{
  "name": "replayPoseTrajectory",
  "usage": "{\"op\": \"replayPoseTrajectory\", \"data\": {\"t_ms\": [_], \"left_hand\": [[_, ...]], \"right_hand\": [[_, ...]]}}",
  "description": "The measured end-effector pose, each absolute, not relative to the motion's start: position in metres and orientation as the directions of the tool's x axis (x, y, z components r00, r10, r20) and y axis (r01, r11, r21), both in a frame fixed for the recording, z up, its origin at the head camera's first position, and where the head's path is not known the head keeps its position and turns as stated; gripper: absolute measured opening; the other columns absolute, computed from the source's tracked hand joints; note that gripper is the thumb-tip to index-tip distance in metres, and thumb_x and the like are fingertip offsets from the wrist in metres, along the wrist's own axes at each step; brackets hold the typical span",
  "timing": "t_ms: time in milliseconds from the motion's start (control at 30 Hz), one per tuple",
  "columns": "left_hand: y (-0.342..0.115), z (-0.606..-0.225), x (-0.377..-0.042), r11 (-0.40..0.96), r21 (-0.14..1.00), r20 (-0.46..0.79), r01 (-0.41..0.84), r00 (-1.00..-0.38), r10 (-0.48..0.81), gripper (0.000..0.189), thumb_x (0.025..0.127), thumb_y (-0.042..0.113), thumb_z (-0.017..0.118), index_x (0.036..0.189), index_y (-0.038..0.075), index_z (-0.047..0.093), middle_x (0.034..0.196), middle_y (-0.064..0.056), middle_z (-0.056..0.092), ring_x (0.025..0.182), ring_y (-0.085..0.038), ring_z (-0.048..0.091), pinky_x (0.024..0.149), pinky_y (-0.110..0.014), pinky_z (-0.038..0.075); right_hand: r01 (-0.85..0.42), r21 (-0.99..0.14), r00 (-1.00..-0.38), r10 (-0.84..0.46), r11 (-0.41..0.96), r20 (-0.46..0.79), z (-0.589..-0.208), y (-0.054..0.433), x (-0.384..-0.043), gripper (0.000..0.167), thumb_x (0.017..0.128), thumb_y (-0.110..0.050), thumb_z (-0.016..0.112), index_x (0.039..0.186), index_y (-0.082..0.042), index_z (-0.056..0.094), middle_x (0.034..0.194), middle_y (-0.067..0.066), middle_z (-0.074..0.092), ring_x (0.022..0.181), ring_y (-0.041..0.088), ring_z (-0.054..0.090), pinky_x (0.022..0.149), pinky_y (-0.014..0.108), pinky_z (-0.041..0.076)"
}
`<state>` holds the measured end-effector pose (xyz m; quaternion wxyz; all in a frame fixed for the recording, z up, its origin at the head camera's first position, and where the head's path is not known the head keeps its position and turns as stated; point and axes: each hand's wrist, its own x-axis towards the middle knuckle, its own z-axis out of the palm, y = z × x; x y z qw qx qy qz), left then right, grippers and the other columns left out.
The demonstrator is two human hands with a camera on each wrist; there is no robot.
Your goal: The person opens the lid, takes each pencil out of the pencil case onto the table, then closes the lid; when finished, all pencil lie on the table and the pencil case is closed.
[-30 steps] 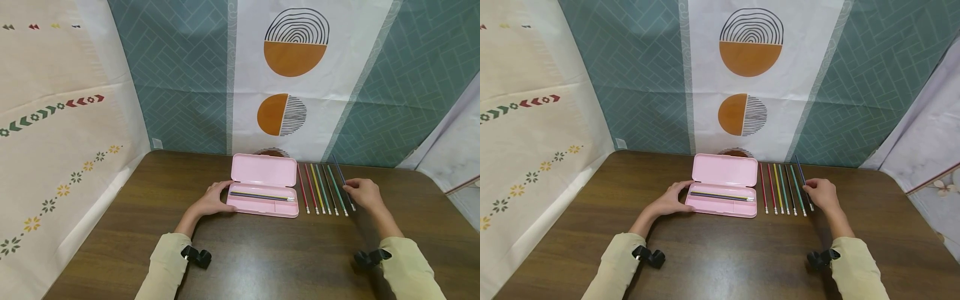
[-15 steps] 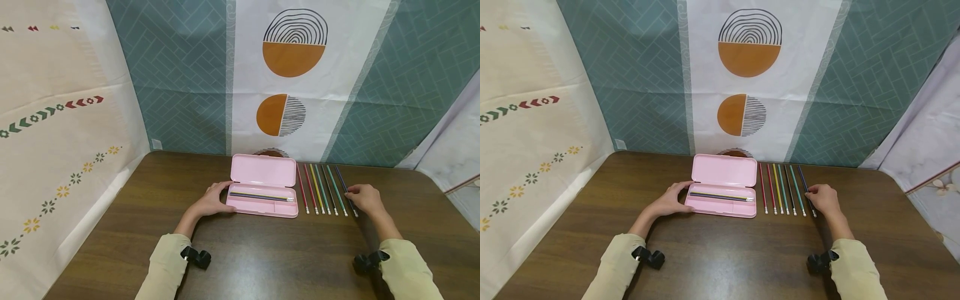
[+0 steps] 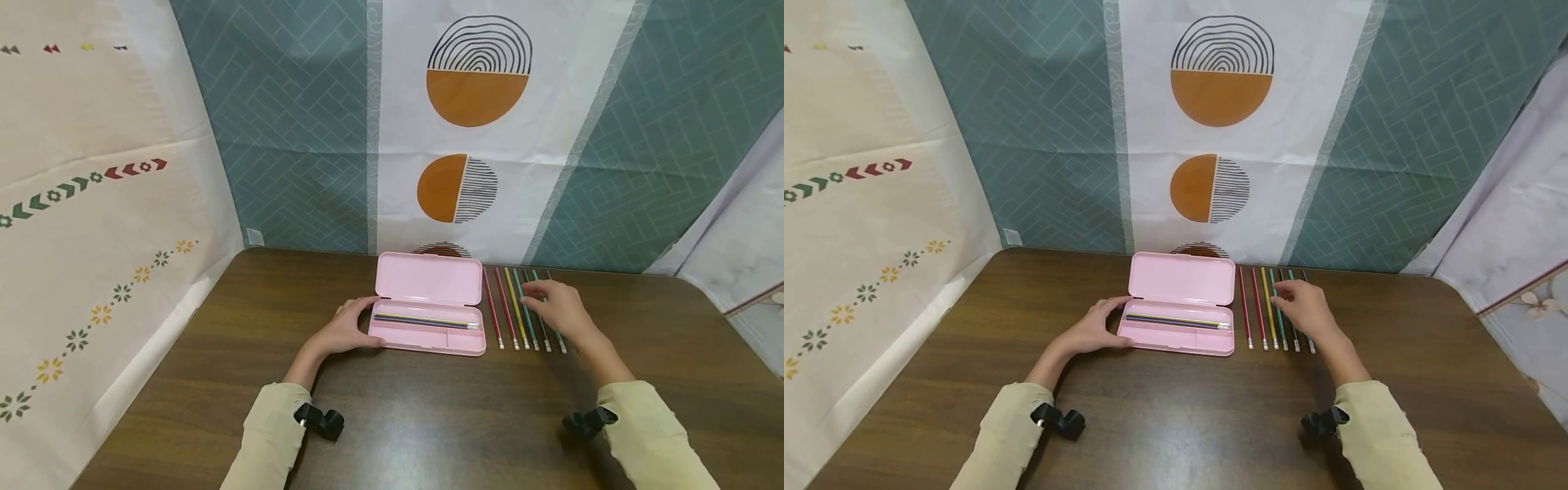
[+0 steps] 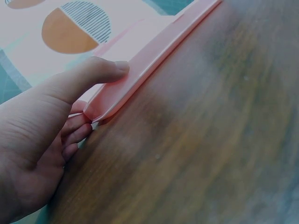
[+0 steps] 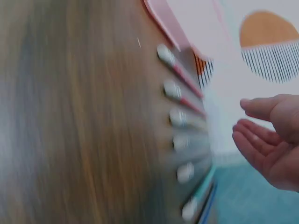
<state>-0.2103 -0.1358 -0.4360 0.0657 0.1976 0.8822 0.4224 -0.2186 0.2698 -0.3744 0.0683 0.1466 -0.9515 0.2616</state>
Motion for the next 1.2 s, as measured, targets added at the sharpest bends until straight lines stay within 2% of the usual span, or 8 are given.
{"op": "replayPoseTrajectory", "data": {"t_ms": [167,300,600,767,1200], "left_hand": [[-0.136,-0.436,-0.211,0.565,0.772,0.048,0.29,-0.914,0.404,0.089,0.07,0.034,0.084,0.144,0.006,0.043,0.14,-0.014,0.047,0.123,-0.03,0.037,0.101,-0.053,0.03],[-0.136,-0.437,-0.212,0.563,0.774,0.05,0.291,-0.914,0.403,0.089,0.07,0.034,0.084,0.144,0.006,0.043,0.139,-0.013,0.047,0.123,-0.029,0.038,0.101,-0.053,0.029],[-0.136,-0.437,-0.211,0.568,0.778,0.034,0.269,-0.921,0.389,0.089,0.069,0.035,0.084,0.144,0.007,0.043,0.14,-0.012,0.046,0.124,-0.029,0.037,0.101,-0.053,0.031],[-0.136,-0.436,-0.212,0.568,0.776,0.034,0.274,-0.918,0.396,0.09,0.07,0.035,0.083,0.145,0.008,0.043,0.14,-0.012,0.046,0.123,-0.029,0.037,0.101,-0.053,0.031],[-0.135,-0.437,-0.211,0.571,0.773,0.041,0.276,-0.92,0.39,0.089,0.069,0.033,0.084,0.144,0.007,0.043,0.139,-0.012,0.047,0.122,-0.029,0.037,0.101,-0.053,0.031]], "right_hand": [[-0.412,-0.503,-0.911,-0.34,0.76,0.233,-0.376,0.231,-0.223,0.023,0.088,-0.004,0.068,0.108,0.007,0.069,0.101,0.02,0.069,0.09,0.035,0.065,0.075,0.048,0.052],[-0.46,-0.539,-0.884,-0.419,0.706,0.206,-0.381,0.203,-0.226,0.019,0.086,-0.001,0.07,0.104,0.006,0.071,0.095,0.016,0.071,0.086,0.029,0.067,0.074,0.043,0.054],[-0.516,-0.586,-0.828,-0.539,0.625,0.154,-0.397,0.163,-0.231,0.017,0.084,-0.002,0.072,0.1,0.003,0.074,0.092,0.011,0.072,0.084,0.022,0.067,0.077,0.039,0.053],[-0.497,-0.605,-0.83,-0.544,0.622,0.123,-0.403,0.154,-0.232,0.019,0.083,0.001,0.073,0.101,0.005,0.073,0.088,0.01,0.072,0.079,0.019,0.065,0.075,0.037,0.054],[-0.552,-0.468,-0.798,-0.6,0.69,0.056,-0.396,0.141,-0.232,0.012,0.084,0.006,0.069,0.093,0.002,0.075,0.082,0.009,0.069,0.077,0.02,0.062,0.077,0.038,0.053]]}}
